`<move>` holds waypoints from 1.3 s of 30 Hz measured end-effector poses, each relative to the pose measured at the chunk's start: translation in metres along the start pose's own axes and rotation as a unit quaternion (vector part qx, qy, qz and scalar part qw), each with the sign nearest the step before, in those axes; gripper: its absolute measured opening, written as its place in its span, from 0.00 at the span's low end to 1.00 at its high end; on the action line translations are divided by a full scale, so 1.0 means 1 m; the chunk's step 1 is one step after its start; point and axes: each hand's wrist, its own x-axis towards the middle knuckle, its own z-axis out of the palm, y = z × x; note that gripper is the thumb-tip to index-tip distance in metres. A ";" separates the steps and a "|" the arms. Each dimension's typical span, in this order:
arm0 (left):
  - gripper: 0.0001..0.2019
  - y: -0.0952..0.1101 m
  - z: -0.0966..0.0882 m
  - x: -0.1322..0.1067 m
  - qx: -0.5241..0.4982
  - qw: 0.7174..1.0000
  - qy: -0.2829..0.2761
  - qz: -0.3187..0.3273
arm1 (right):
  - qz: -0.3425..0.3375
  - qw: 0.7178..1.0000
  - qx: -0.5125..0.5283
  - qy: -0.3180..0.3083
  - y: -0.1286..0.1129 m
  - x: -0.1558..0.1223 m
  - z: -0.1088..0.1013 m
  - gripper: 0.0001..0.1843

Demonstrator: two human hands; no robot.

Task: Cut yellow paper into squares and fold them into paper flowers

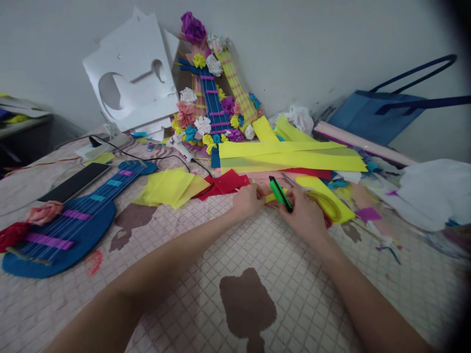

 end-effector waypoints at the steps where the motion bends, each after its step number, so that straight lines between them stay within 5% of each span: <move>1: 0.06 0.000 0.001 0.000 0.000 1.000 0.001 0.002 | -0.010 1.000 -0.020 -0.016 -0.001 -0.001 0.004 0.13; 6: 0.09 -0.001 -0.007 -0.012 0.001 0.999 0.014 0.035 | -0.025 1.000 -0.015 -0.008 0.004 -0.003 0.004 0.14; 11: 0.10 -0.017 -0.046 -0.058 0.069 0.987 0.027 0.141 | -0.067 0.990 0.101 0.073 -0.011 -0.007 -0.005 0.09; 16: 0.07 -0.068 -0.111 -0.094 0.160 0.976 0.074 0.128 | -0.182 0.960 0.211 -0.003 -0.050 -0.027 0.000 0.03; 19: 0.07 -0.106 -0.151 -0.097 0.226 0.959 0.132 0.107 | -0.242 0.931 0.260 -0.084 -0.069 -0.037 0.008 0.05; 22: 0.12 -0.138 -0.177 -0.094 0.259 0.953 0.117 0.103 | -0.271 0.914 0.272 -0.134 -0.078 -0.041 0.014 0.06; 27: 0.23 -0.160 -0.182 -0.092 0.282 0.943 0.095 0.148 | -0.253 0.918 0.275 -0.131 -0.077 -0.042 0.019 0.06; 33: 0.08 -0.159 -0.181 -0.094 0.265 0.950 0.115 0.121 | -0.249 0.918 0.275 -0.138 -0.075 -0.042 0.020 0.05; 39: 0.07 -0.156 -0.183 -0.095 0.251 0.949 0.145 0.127 | -0.242 0.918 0.279 -0.146 -0.076 -0.042 0.020 0.05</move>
